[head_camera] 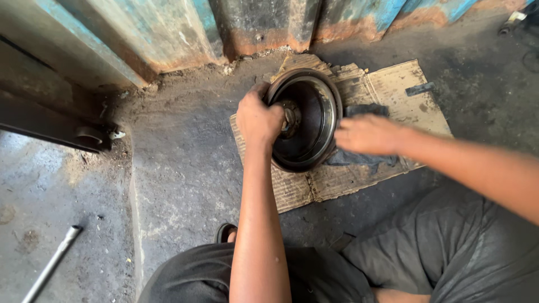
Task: The person scrubs the inside of a black circular mechanical part with a small tool and wipes it with a cloth. They rotate the part to clean different sections and repeatedly wipe the interior surface.
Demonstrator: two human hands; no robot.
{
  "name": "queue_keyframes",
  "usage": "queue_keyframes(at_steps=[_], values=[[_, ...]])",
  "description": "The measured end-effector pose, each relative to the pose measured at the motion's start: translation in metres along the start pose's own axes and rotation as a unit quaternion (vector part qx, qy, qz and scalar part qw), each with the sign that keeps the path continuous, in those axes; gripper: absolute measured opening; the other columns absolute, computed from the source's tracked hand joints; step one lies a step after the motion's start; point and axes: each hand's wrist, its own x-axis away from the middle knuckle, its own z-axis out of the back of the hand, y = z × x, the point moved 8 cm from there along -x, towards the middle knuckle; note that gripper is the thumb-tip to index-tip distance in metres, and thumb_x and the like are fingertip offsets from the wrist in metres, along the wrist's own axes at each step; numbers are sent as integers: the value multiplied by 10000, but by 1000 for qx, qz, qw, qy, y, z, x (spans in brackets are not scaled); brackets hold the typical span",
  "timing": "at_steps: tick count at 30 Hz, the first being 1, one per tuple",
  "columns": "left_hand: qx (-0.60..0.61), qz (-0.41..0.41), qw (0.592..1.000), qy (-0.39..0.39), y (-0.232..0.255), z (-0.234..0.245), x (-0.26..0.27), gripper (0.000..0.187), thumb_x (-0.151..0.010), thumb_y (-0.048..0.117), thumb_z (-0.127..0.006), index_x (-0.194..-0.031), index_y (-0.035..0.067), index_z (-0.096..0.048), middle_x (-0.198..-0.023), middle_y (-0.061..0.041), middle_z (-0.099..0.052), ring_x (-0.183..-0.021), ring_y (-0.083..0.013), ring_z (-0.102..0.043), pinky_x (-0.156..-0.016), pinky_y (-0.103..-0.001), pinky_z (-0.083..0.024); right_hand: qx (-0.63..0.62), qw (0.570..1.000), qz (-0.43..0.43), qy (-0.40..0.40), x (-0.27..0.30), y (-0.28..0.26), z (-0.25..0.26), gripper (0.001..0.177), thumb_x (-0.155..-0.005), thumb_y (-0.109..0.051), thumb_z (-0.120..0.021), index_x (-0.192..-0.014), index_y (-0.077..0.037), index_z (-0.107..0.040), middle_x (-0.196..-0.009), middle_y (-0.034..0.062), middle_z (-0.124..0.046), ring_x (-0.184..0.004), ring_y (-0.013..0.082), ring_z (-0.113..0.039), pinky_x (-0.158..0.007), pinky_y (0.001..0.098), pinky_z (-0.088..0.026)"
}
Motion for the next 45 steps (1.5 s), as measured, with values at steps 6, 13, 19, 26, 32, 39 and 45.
queue_keyframes(at_steps=[6, 13, 19, 26, 32, 39, 45], values=[[-15, 36, 999, 0, 8, 2, 3, 512, -654, 124, -679, -1162, 131, -741, -1116, -148, -746, -1067, -324, -694, -941, -405, -517, -148, 971, -140, 124, -9, -44, 16, 214, -688, -2, -699, -900, -23, -679, -860, 116, -654, -820, 279, -673, -642, 385, -609], [5, 40, 999, 26, 3, 5, 1, 459, -673, 121, -669, -1120, 132, -773, -1054, -165, -758, -1023, -327, -715, -930, -404, -534, -268, 876, -266, 301, -38, -89, 31, 242, -715, 107, -665, -929, -6, -674, -905, 110, -674, -832, 251, -704, -730, 354, -626], [9, 24, 999, 21, -2, 7, 5, 443, -676, 106, -652, -1100, 135, -778, -1025, -167, -768, -985, -331, -734, -905, -403, -552, -111, 987, -62, 99, -17, -19, 18, 140, -777, -45, -716, -913, -63, -693, -905, 92, -694, -825, 255, -707, -710, 347, -617], [1, 18, 999, 27, 2, 2, -2, 440, -675, 104, -671, -1102, 102, -778, -1041, -182, -754, -1011, -354, -711, -913, -415, -532, -311, 857, -286, 295, 38, 10, 80, 161, -907, 10, -656, -1037, -71, -705, -1027, 52, -717, -947, 210, -703, -795, 380, -606], [13, 3, 1000, 22, 7, 5, 0, 440, -679, 102, -672, -1109, 79, -762, -1043, -182, -754, -1004, -348, -721, -920, -407, -536, -678, 473, -472, 307, 63, 25, -5, 230, -967, -26, -597, -1191, -73, -618, -1177, 63, -635, -965, 161, -657, -753, 360, -637], [5, 8, 1000, -4, 20, 4, -1, 374, -681, 100, -670, -1041, 111, -774, -984, -159, -764, -951, -336, -726, -859, -402, -547, -778, 404, -392, 279, 49, 30, 2, 478, -896, -12, -675, -1356, -45, -547, -1088, 87, -638, -946, 165, -652, -842, 355, -597], [2, 1, 1000, -7, 15, -3, -2, 366, -692, 97, -673, -1045, 109, -768, -986, -148, -767, -952, -324, -734, -868, -391, -552, -805, 384, -368, 262, 45, 27, -2, 390, -886, -29, -705, -1261, -37, -596, -1066, 69, -675, -958, 160, -669, -845, 354, -583]])
